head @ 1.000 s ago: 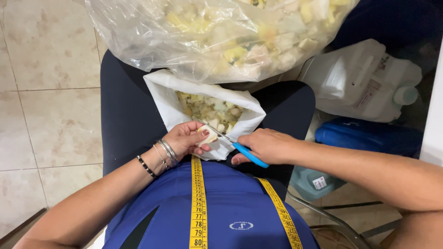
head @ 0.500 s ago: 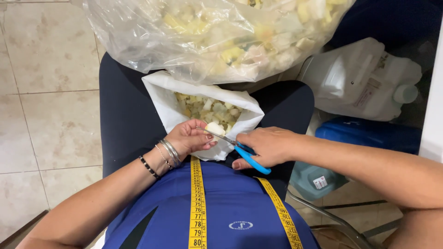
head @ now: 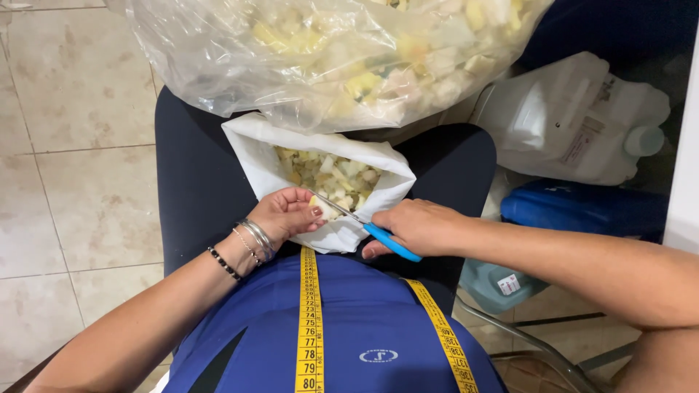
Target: The person sits on the floor and uses blue scissors to cut small pieces of yellow and white foam from a large plastic bag into a white paper bag held on their lap.
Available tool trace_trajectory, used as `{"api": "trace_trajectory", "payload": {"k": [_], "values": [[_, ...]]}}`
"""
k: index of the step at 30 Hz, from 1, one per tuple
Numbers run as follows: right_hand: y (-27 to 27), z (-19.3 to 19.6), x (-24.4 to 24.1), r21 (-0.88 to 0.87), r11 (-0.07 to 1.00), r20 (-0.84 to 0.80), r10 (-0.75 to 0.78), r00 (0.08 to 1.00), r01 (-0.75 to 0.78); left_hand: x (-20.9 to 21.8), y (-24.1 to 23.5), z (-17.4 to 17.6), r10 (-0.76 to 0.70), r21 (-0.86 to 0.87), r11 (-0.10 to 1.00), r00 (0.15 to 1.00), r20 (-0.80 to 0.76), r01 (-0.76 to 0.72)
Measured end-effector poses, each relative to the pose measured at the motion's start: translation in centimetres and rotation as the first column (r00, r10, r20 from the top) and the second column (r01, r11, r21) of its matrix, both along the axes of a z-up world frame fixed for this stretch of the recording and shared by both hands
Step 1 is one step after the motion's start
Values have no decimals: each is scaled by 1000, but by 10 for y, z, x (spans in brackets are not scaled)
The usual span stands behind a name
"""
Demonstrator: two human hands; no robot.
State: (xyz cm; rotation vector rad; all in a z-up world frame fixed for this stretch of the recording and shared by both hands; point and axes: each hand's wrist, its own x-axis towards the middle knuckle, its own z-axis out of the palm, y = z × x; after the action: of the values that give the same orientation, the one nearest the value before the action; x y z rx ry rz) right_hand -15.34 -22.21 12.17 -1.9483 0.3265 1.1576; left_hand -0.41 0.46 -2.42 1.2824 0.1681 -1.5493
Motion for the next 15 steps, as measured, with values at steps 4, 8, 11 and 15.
{"api": "trace_trajectory", "payload": {"k": [4, 8, 11, 15], "values": [[-11, 5, 3, -15, 999, -21, 51, 998, -51, 5, 4, -10, 59, -18, 998, 997, 54, -58], [-17, 16, 3, -45, 982, -63, 178, 982, -181, 9, -2, 13, 73, -31, 997, 995, 61, -72], [-13, 8, 0, 50, 987, -15, 152, 988, -151, 8, 3, -2, 13, -27, 1000, 1000, 29, -13], [-11, 10, 0, 71, 987, 23, 142, 990, -143, -2, -3, -1, -12, -41, 999, 1000, -23, 11]]}}
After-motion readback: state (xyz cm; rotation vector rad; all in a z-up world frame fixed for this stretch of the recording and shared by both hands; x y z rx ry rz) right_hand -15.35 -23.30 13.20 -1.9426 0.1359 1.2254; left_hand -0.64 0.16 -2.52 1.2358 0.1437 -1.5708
